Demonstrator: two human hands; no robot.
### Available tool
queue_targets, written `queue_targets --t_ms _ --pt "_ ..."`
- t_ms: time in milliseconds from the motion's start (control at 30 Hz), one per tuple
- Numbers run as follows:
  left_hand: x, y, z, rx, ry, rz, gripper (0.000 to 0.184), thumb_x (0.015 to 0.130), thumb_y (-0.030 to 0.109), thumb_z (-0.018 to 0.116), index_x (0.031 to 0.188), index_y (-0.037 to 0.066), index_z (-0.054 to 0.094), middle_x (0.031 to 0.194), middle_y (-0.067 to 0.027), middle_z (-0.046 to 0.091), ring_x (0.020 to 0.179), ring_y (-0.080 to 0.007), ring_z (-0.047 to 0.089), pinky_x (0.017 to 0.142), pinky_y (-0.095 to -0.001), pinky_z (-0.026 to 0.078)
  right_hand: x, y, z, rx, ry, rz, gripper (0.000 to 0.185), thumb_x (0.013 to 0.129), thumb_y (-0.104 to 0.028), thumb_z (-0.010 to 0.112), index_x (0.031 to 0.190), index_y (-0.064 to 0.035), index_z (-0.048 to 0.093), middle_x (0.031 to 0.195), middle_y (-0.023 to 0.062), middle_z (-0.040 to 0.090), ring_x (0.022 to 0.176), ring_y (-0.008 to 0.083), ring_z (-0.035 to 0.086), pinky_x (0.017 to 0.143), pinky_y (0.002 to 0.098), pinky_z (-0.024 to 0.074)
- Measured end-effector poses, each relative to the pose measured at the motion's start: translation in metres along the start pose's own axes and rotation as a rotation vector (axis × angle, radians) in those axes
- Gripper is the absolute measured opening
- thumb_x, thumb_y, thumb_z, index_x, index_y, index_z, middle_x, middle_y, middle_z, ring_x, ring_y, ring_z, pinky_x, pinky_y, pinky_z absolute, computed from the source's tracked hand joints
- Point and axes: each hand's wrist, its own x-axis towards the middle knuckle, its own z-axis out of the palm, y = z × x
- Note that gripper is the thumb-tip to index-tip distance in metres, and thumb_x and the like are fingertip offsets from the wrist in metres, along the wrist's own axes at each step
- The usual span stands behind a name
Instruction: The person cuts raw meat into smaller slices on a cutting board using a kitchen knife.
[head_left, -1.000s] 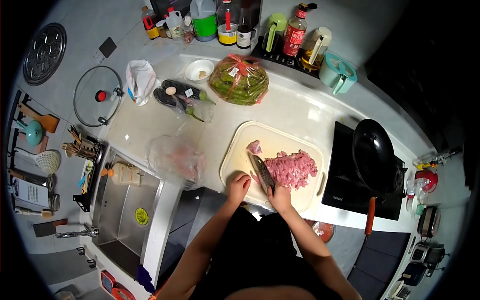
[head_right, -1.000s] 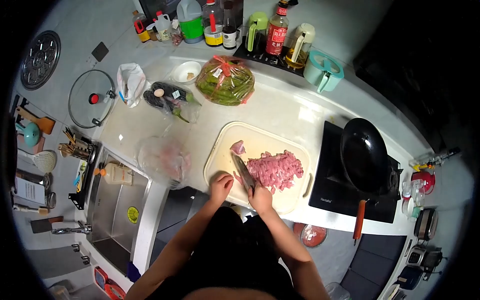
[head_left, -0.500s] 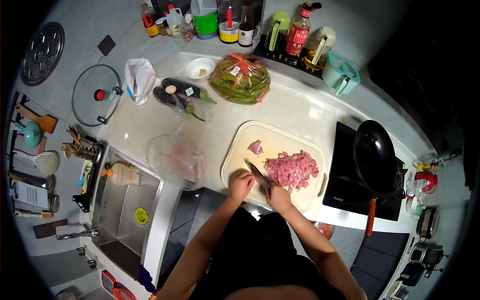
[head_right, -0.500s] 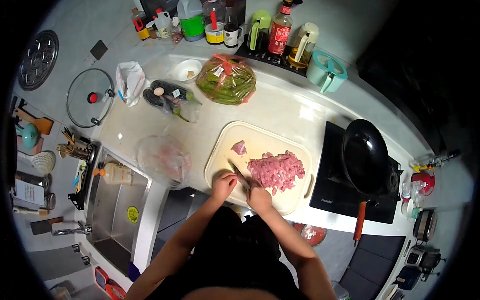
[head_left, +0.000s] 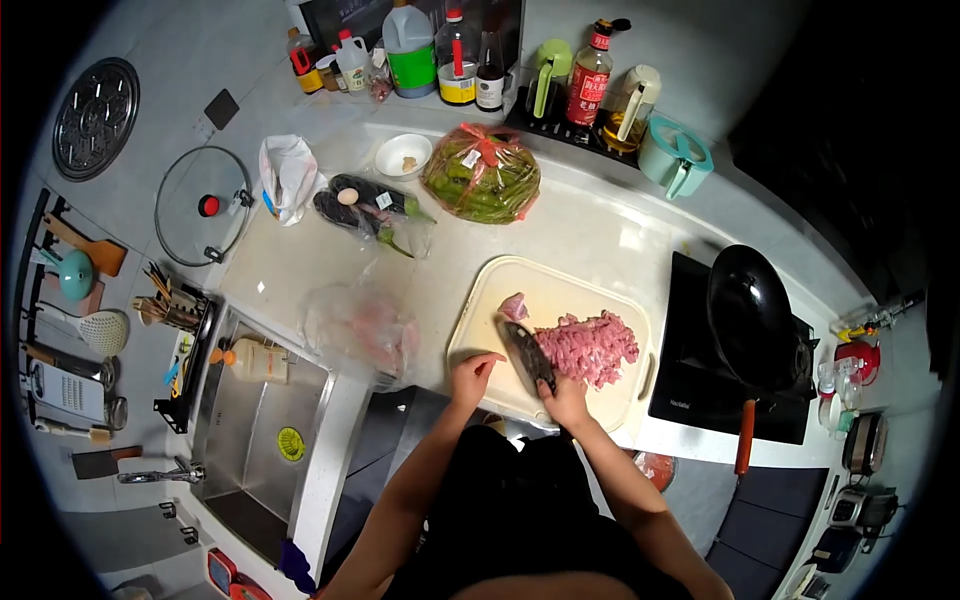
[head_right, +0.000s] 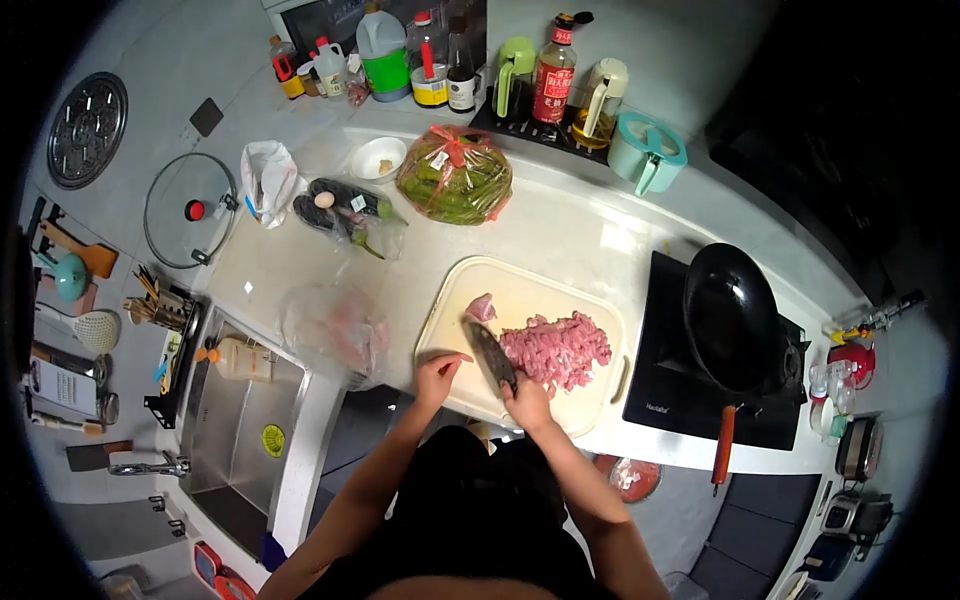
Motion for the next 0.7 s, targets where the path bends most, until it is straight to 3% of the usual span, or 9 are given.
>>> queue_targets --t_ms 133,267,367,400,433,467,533,633,700 --pt "0.02 -0.027 0.011 -0.075 0.146 0.258 0.015 0.078 -0.001 0.063 0.088 0.008 0.069 0.076 -0.0059 0.066 0.066 -0.0145 0.061 0.062 -0.0236 0.048 -0.007 -0.005 0.005 0.055 0.098 0.008 0.031 0.08 -0.023 0.058 0.096 0.0031 0.06 0.075 0.0284 0.06 0.071 0.0421 0.06 0.065 0.0476 0.0481" --pt "0.036 -0.021 0.024 -0.149 -0.138 0.0 0.013 0.075 0.004 0.07 0.084 0.001 0.062 0.077 -0.0053 0.066 0.068 -0.0106 0.06 0.066 -0.0237 0.05 -0.008 0.028 0.014 0.162 0.208 0.083 0.028 0.08 -0.02 0.059 0.091 0.0057 0.059 0.072 0.0267 0.06 0.068 0.0405 0.061 0.065 0.0459 0.0477" --pt "0.055 0.018 0.04 -0.29 -0.032 -0.168 0.013 0.075 0.004 0.07 0.083 0.003 0.06 0.072 -0.0057 0.064 0.061 -0.0123 0.06 0.06 -0.0261 0.05 -0.007 0.04 0.011 0.381 0.167 0.238 0.025 0.08 -0.017 0.059 0.088 0.006 0.059 0.068 0.0255 0.06 0.066 0.0407 0.06 0.064 0.045 0.0474" --pt "0.062 0.027 0.042 -0.341 0.019 -0.251 0.012 0.075 0.004 0.07 0.083 0.003 0.06 0.071 -0.0059 0.064 0.06 -0.013 0.06 0.058 -0.0265 0.05 -0.007 0.044 0.014 0.358 0.2 0.173 0.021 0.083 -0.016 0.057 0.085 0.0051 0.057 0.062 0.0197 0.058 0.057 0.0328 0.058 0.055 0.0407 0.0452" --pt "0.076 0.015 0.044 0.062 0.198 0.111 0.009 0.076 0.001 0.068 0.081 0.001 0.061 0.068 -0.0092 0.064 0.061 -0.0158 0.061 0.055 -0.029 0.049 -0.008 0.046 0.014 0.334 0.231 0.109 0.019 0.085 -0.014 0.055 0.083 0.0042 0.055 0.057 0.0139 0.056 0.047 0.025 0.055 0.046 0.0365 0.043" --pt "0.091 0.004 0.048 0.162 0.317 0.135 0.014 0.076 0.01 0.069 0.083 0.001 0.062 0.067 -0.0112 0.064 0.06 -0.0205 0.062 0.056 -0.0322 0.049 -0.011 0.049 0.014 0.348 0.176 0.161 0.021 0.083 -0.016 0.056 0.085 0.0053 0.056 0.062 0.0191 0.057 0.055 0.0309 0.057 0.053 0.0394 0.0444" --pt "0.114 0.0 0.049 0.471 0.279 -0.049 0.024 0.072 0.023 0.073 0.078 0.002 0.063 0.067 -0.0119 0.064 0.06 -0.0228 0.063 0.057 -0.0334 0.049 -0.015 0.046 0.007 0.366 0.064 0.267 0.028 0.08 -0.019 0.058 0.09 0.0075 0.058 0.074 0.0296 0.059 0.069 0.0427 0.059 0.067 0.0453 0.0472" --pt "0.132 0.003 0.045 0.532 -0.034 -0.126 0.039 0.065 0.037 0.077 0.07 0.001 0.062 0.067 -0.0143 0.063 0.06 -0.0257 0.061 0.058 -0.0357 0.048 -0.021 0.035 -0.003 0.289 -0.051 0.178 0.03 0.08 -0.022 0.058 0.093 0.005 0.059 0.08 0.0286 0.059 0.076 0.0418 0.059 0.073 0.0455 0.0467" --pt "0.137 0.0 0.039 0.294 -0.015 -0.249 0.04 0.063 0.037 0.078 0.069 0.001 0.062 0.067 -0.0124 0.064 0.061 -0.0218 0.061 0.058 -0.0339 0.049 -0.022 0.029 -0.011 0.179 -0.158 0.088 0.03 0.08 -0.023 0.057 0.094 0.0033 0.059 0.082 0.027 0.06 0.08 0.0411 0.059 0.076 0.0455 0.0463"
